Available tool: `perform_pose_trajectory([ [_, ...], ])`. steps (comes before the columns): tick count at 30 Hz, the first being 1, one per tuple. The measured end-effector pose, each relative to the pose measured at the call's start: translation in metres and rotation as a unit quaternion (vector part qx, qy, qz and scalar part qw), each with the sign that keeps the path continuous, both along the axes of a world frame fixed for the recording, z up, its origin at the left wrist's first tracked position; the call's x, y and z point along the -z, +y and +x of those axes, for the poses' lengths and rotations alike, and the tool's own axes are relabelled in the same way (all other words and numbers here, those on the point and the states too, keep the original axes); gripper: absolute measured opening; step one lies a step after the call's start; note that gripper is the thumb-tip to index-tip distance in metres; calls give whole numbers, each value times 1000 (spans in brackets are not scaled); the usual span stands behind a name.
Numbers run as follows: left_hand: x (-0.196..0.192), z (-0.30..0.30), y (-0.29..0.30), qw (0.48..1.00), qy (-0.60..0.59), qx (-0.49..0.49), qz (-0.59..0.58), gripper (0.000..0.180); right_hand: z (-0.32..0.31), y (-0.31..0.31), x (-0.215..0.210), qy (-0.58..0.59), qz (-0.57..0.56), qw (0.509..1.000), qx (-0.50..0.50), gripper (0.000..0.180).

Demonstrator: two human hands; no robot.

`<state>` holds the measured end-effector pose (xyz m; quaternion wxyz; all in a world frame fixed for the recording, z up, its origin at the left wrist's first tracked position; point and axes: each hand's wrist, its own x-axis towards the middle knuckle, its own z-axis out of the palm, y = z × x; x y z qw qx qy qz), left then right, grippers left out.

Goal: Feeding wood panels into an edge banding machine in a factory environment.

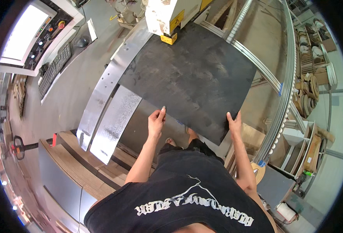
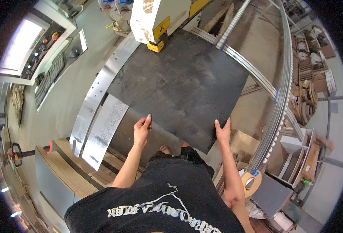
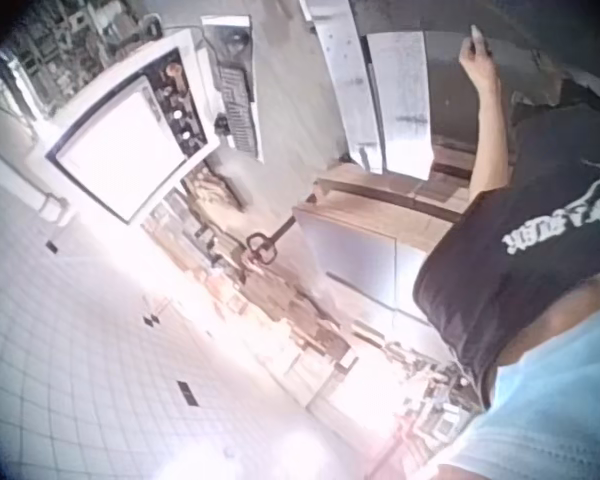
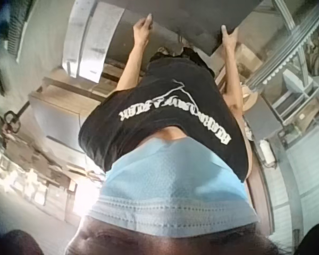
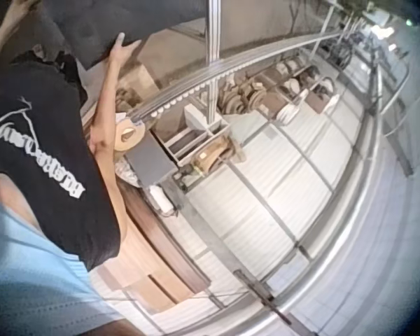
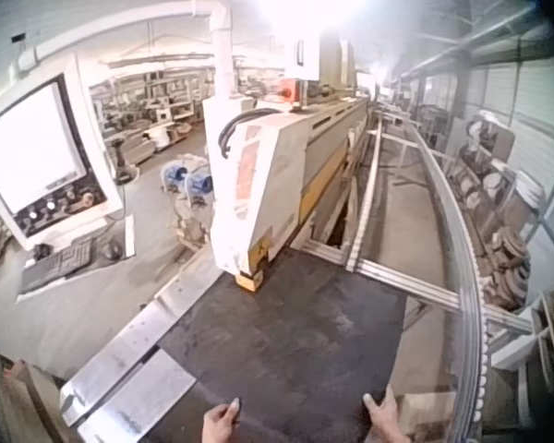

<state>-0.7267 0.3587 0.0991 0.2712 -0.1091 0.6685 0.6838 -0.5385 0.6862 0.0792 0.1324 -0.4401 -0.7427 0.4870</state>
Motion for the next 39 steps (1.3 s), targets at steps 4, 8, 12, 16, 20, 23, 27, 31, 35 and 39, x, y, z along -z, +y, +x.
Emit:
perform_pose_trajectory([
  [4, 9, -24, 35, 1000, 12, 2, 0, 39, -29, 40, -6, 2, -20, 1000, -15, 85],
  [8, 17, -51, 71, 998, 55, 12, -10, 48, -59, 75, -10, 0, 3, 1000, -17, 88],
  [12, 11, -80, 114, 997, 70, 24, -19, 48, -85, 119, -7, -23, 5, 1000, 5, 88],
  [16, 6, -102, 167, 997, 74, 19, 1, 47, -100, 180, 1, 6, 53, 998, -18, 87],
  [20, 13, -121, 210, 998, 63, 4, 7, 46, -123, 217, 20, -111, 99, 988, 28, 95],
  [23, 21, -143, 216, 996, 92, 9, -9, 45, -157, 231, -5, -150, 58, 987, 11, 97],
  [27, -3, -157, 244, 993, 102, 26, -51, 41, -170, 276, -6, -85, 17, 996, -14, 98],
  [31, -29, -132, 279, 983, 142, 102, -52, 32, -153, 357, 46, 93, 53, 994, 24, 85],
  [35, -29, -86, 230, 960, 150, 172, -160, 28, -152, 356, 72, 154, -46, 981, 108, 58],
  [39, -15, -49, 176, 948, 200, 109, -224, 29, -133, 293, 119, 217, -229, 939, 134, 37],
])
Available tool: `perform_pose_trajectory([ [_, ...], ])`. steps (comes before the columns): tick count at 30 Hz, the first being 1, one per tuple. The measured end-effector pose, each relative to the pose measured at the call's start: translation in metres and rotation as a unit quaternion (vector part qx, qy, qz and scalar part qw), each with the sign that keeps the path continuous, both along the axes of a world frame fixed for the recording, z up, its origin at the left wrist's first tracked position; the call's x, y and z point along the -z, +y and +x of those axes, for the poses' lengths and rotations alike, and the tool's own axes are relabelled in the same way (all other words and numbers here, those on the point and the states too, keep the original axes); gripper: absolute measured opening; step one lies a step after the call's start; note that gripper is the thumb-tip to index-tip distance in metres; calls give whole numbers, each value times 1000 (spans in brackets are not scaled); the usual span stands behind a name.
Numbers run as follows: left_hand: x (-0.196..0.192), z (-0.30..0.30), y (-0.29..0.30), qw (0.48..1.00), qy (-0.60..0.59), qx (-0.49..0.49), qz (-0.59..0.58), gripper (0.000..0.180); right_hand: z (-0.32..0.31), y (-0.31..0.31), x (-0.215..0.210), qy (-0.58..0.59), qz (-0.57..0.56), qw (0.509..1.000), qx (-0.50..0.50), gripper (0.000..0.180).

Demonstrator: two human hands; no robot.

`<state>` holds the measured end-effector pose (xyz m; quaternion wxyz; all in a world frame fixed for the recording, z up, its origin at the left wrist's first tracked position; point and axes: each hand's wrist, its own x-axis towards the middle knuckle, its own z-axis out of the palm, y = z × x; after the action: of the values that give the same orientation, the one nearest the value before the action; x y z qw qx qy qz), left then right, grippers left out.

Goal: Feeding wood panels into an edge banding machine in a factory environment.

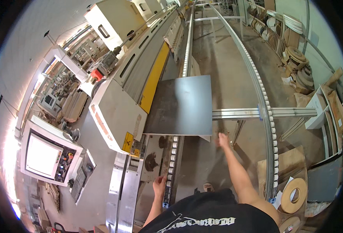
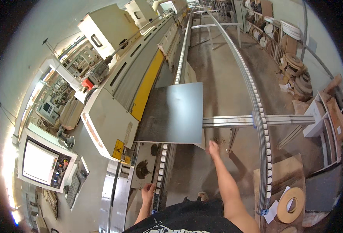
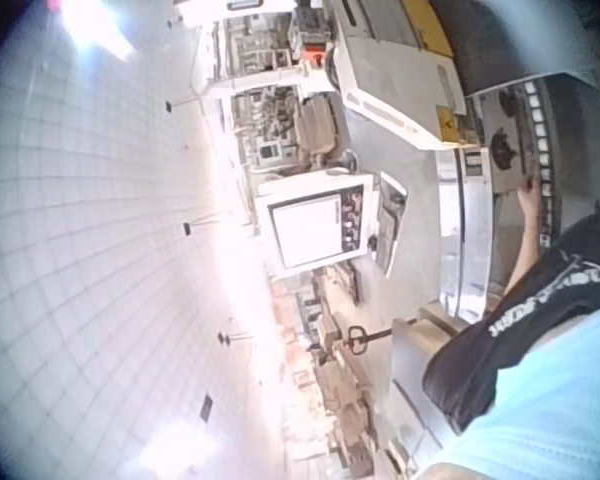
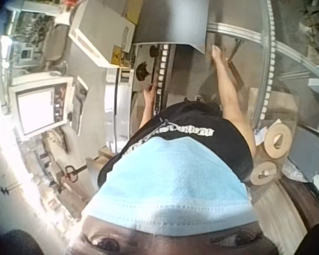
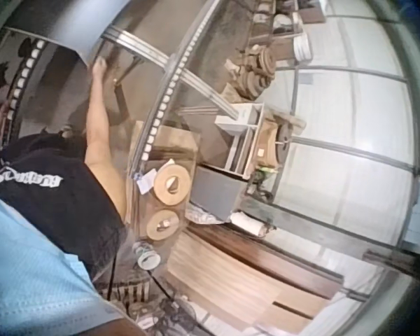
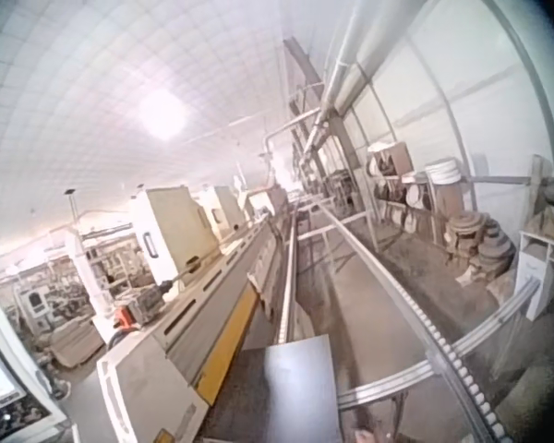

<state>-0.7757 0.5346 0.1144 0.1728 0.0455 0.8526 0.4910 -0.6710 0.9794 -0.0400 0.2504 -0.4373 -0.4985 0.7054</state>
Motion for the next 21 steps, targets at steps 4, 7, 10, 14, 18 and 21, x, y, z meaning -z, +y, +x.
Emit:
perform_pose_trajectory([
  [4, -41, 22, 54, 991, 96, 90, 38, 35, 69, -38, 96, -223, 7, 967, -124, 37],
  [7, -88, 46, 109, 962, 22, 273, 14, 43, 78, -99, 88, -329, -56, 874, -352, 34],
  [10, -118, 83, 147, 884, -74, 454, 82, 54, 67, -126, 58, -393, 0, 757, -522, 36],
  [14, -130, 113, 162, 805, -41, 582, 106, 63, 90, -113, 55, -382, 24, 768, -513, 36],
  [18, -95, 103, 156, 791, -14, 601, 114, 69, 47, -142, 38, -370, 33, 788, -491, 36],
  [21, -129, 99, 153, 803, -22, 586, 104, 73, 69, -153, 47, -357, 38, 801, -479, 36],
])
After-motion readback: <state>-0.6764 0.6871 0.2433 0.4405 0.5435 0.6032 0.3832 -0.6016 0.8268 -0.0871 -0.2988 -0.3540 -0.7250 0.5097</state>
